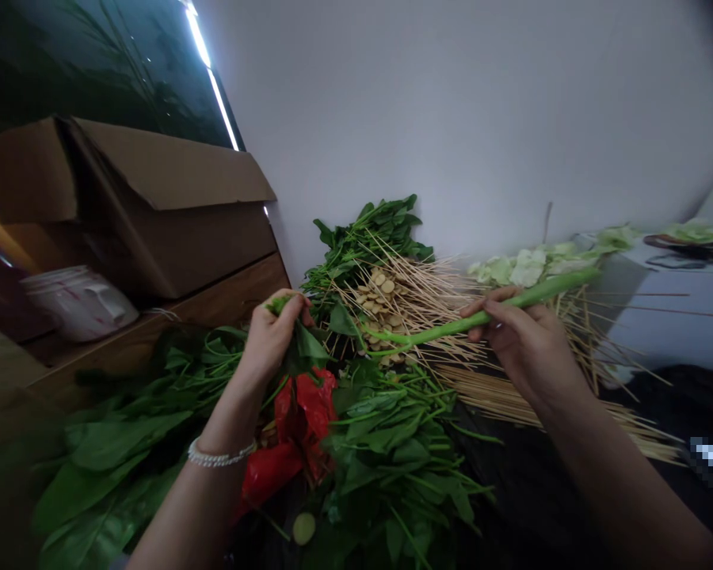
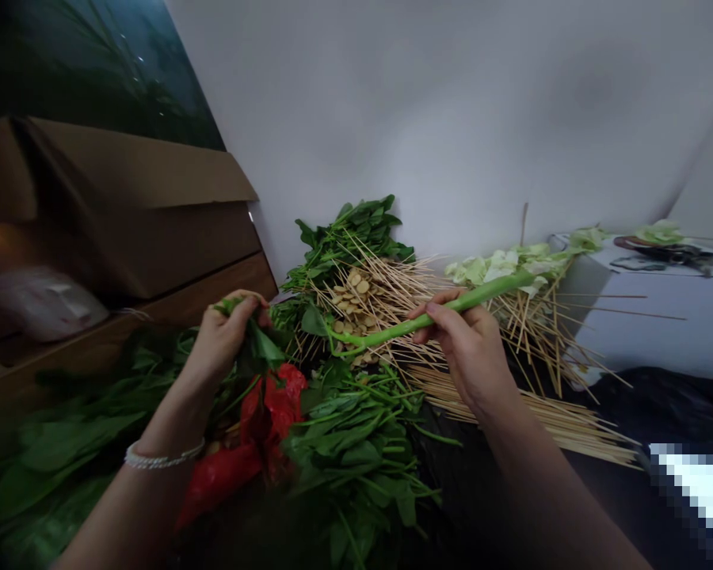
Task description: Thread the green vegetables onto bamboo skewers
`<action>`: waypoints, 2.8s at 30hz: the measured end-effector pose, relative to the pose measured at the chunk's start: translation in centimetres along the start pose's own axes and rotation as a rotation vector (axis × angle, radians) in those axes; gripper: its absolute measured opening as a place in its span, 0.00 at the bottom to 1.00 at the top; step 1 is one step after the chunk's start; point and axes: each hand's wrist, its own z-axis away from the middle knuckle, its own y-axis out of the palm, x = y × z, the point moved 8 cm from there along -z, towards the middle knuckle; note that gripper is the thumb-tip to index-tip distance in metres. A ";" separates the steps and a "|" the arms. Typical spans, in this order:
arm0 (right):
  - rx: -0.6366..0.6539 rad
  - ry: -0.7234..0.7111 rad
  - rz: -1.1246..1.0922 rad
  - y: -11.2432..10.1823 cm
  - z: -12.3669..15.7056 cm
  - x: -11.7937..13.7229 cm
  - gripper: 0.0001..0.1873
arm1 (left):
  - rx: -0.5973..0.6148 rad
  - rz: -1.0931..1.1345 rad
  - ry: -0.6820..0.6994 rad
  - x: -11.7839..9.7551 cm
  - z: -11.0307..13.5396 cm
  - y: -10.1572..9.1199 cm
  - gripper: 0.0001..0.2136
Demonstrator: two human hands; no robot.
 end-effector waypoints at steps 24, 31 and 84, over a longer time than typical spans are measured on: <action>-0.226 -0.101 -0.119 -3.6 -1.4 1.5 0.04 | 0.407 -0.159 0.159 3.5 -0.5 5.6 0.11; -0.283 -0.111 -0.119 -4.5 -1.4 2.1 0.04 | 0.446 -0.150 0.135 2.6 0.6 5.9 0.12; 0.006 0.049 0.145 2.7 1.0 -3.3 0.13 | 0.339 -0.302 0.508 -4.0 5.0 11.4 0.10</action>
